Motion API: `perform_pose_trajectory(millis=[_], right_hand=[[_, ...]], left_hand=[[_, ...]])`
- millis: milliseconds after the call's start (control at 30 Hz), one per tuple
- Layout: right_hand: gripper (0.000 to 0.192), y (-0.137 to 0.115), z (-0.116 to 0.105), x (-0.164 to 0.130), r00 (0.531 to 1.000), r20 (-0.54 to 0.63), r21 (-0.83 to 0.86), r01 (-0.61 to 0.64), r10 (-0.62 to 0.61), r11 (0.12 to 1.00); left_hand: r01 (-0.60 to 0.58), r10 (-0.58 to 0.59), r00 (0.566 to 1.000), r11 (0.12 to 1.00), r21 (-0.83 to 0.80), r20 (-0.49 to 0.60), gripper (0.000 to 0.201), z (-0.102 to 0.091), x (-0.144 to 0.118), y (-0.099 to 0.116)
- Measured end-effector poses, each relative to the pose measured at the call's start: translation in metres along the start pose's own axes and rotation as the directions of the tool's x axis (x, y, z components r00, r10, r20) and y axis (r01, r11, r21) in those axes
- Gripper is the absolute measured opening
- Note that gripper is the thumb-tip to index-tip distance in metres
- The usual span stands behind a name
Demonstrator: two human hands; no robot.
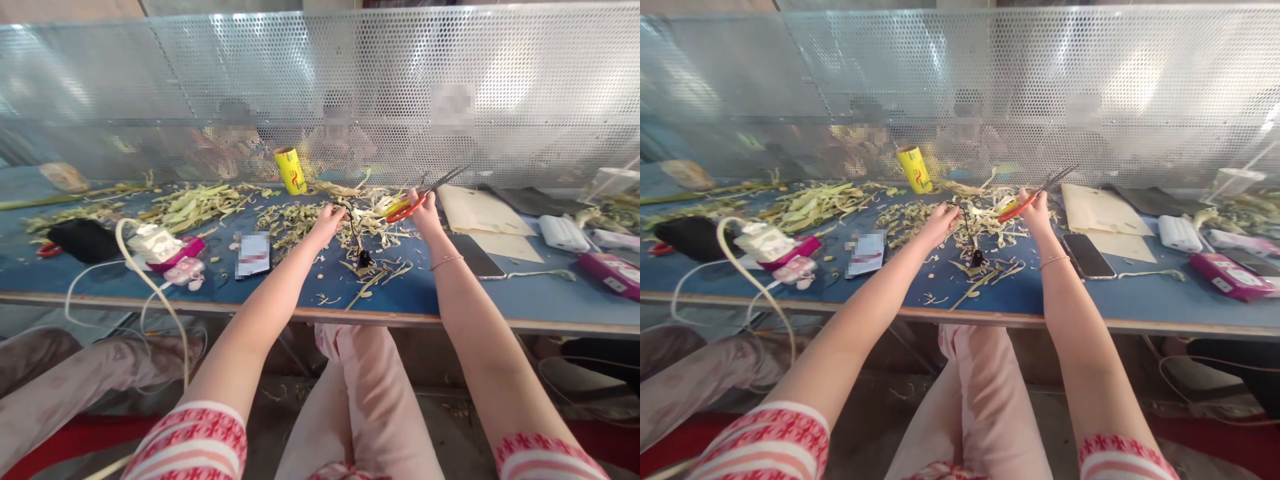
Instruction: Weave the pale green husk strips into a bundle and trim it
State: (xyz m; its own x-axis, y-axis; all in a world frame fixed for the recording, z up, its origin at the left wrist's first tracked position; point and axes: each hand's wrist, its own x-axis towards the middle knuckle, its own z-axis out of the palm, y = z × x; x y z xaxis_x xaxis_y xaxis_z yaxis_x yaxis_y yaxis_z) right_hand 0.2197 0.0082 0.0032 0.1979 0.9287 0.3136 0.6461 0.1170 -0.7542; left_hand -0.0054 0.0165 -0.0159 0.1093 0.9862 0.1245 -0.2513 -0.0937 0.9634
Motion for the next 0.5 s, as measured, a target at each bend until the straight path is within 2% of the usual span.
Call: perform_pose_trajectory(millis=[100, 167, 233, 367, 500], right_hand=[[0.063, -0.004, -0.002, -0.002, 0.992, 0.093, 0.356, -0.116, 0.088, 0.927], [0.069, -0.007, -0.004, -0.005, 0.982, 0.175, 0.455, -0.143, 0.069, 0.879], [0.075, -0.009, -0.007, -0.007, 0.976, 0.211, 0.473, -0.151, 0.054, 0.868], [0.079, -0.012, -0.009, -0.011, 0.967, 0.248, 0.39, -0.153, 0.057, 0.908], [0.078, -0.015, -0.012, -0.014, 0.974, 0.209, 0.37, -0.159, 0.085, 0.915]], left_hand=[[0.0, 0.0, 1.0, 1.0, 0.026, 0.029, 0.019, 0.0, 0.0, -0.001], [0.007, -0.008, 1.0, 1.0, 0.022, 0.029, 0.02, -0.001, 0.0, -0.001], [0.013, -0.013, 1.0, 1.0, 0.018, 0.022, 0.021, -0.001, 0.001, -0.002], [0.006, -0.007, 0.999, 0.999, 0.038, 0.034, 0.018, -0.002, 0.004, -0.004], [-0.01, 0.008, 0.998, 0.999, 0.031, 0.055, 0.021, -0.004, 0.007, -0.008]])
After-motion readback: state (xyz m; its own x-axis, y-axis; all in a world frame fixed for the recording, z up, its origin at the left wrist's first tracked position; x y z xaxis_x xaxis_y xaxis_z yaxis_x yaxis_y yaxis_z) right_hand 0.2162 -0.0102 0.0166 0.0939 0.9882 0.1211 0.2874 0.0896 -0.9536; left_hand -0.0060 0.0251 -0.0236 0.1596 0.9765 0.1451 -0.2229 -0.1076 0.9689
